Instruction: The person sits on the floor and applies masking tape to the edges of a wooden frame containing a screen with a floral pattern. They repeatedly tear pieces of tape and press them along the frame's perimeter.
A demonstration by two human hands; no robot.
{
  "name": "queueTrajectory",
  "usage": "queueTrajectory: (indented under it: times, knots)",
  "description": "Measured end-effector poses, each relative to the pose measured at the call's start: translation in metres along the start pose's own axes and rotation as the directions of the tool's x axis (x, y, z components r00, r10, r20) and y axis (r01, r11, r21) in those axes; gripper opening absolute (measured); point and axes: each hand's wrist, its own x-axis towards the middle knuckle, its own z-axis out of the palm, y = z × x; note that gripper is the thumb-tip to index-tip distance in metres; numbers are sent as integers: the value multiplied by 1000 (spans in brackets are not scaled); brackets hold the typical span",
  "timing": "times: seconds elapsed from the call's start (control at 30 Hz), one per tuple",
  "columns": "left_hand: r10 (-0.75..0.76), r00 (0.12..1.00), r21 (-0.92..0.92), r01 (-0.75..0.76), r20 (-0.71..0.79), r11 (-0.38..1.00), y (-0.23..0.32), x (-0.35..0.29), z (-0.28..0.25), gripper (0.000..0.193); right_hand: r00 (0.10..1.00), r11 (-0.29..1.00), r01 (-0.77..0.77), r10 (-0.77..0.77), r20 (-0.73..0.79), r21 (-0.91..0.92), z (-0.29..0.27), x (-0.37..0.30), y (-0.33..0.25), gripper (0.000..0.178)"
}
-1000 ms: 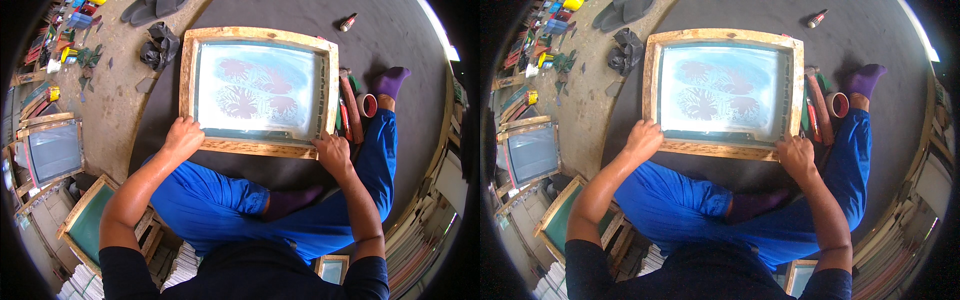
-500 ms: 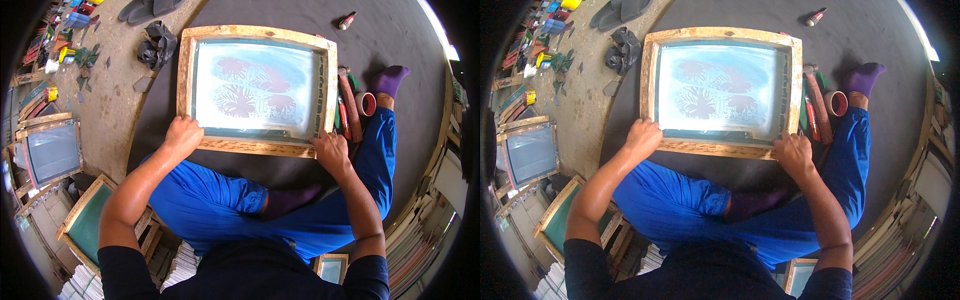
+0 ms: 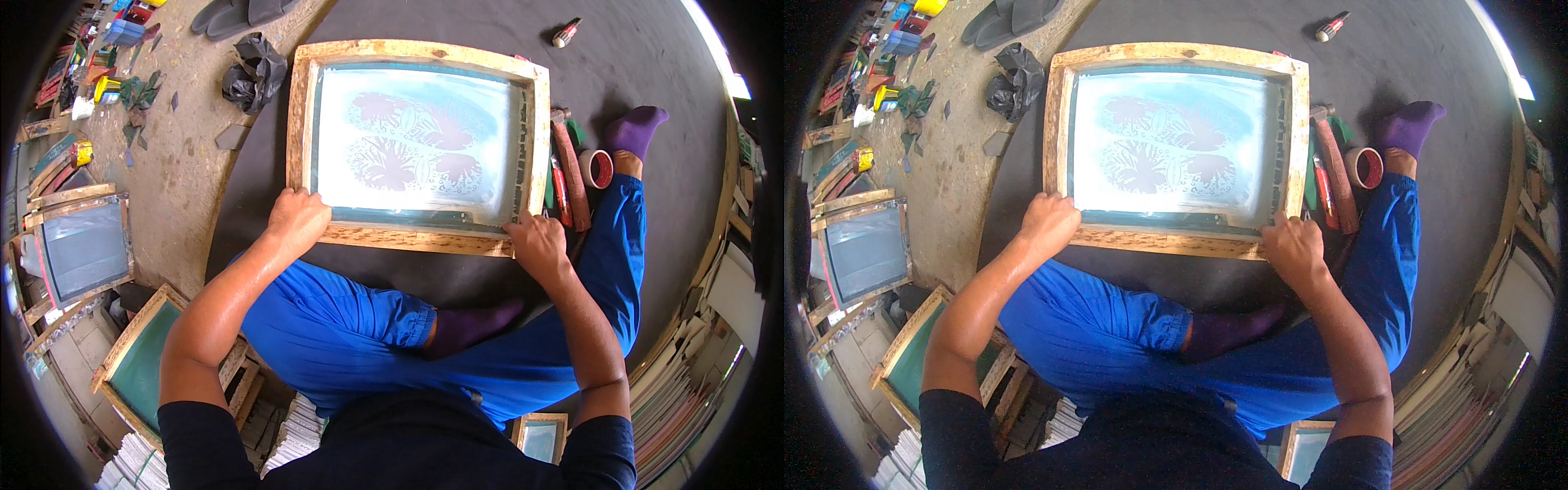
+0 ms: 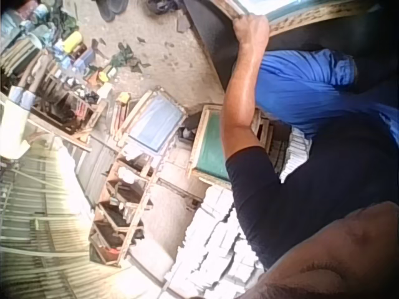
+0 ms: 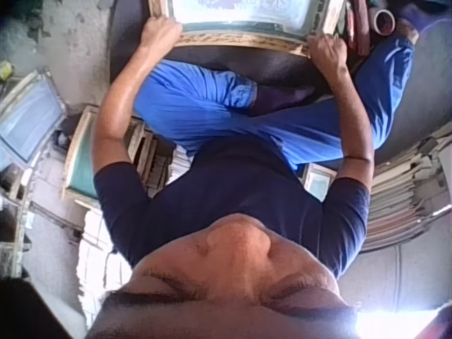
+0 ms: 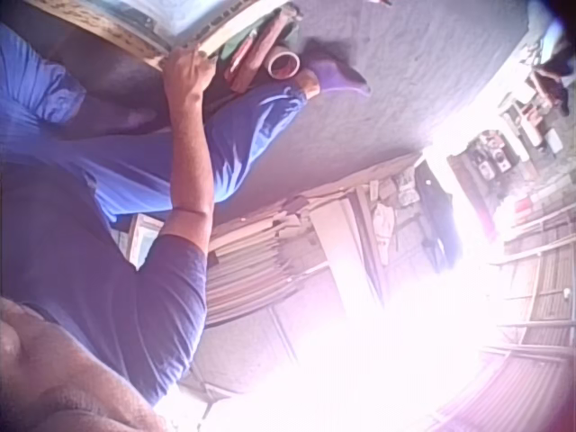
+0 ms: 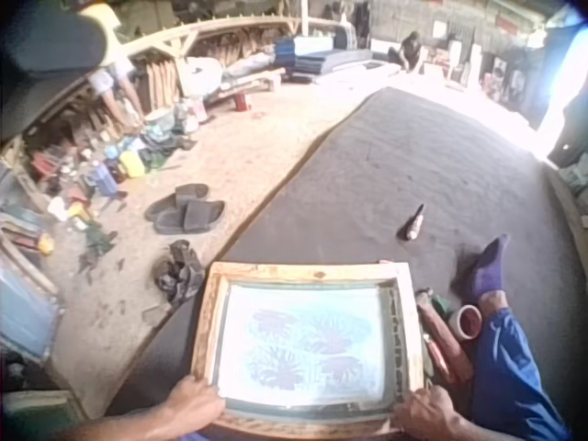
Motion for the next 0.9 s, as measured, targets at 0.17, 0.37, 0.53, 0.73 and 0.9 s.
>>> queueTrajectory:
  times: [0.17,0.37,0.53,0.73,0.9]
  knots:
    - [-6,1000,-17,6,19,1000,0,2,-3,10,998,1000,-13,14,61,-12,0,2,-1,12]
    - [-15,997,-52,20,80,998,-1,5,-4,10,995,1000,-15,17,98,-28,0,5,-1,13]
    - [-14,991,-64,23,133,998,-2,7,-10,9,994,999,-6,11,113,-48,0,6,-2,14]
    - [-23,987,-94,39,159,995,-4,10,-11,10,990,997,-1,12,137,-75,-1,8,-4,14]
    - [10,995,-64,-3,104,998,-7,11,-5,11,987,998,-16,25,161,-58,-3,9,-4,14]
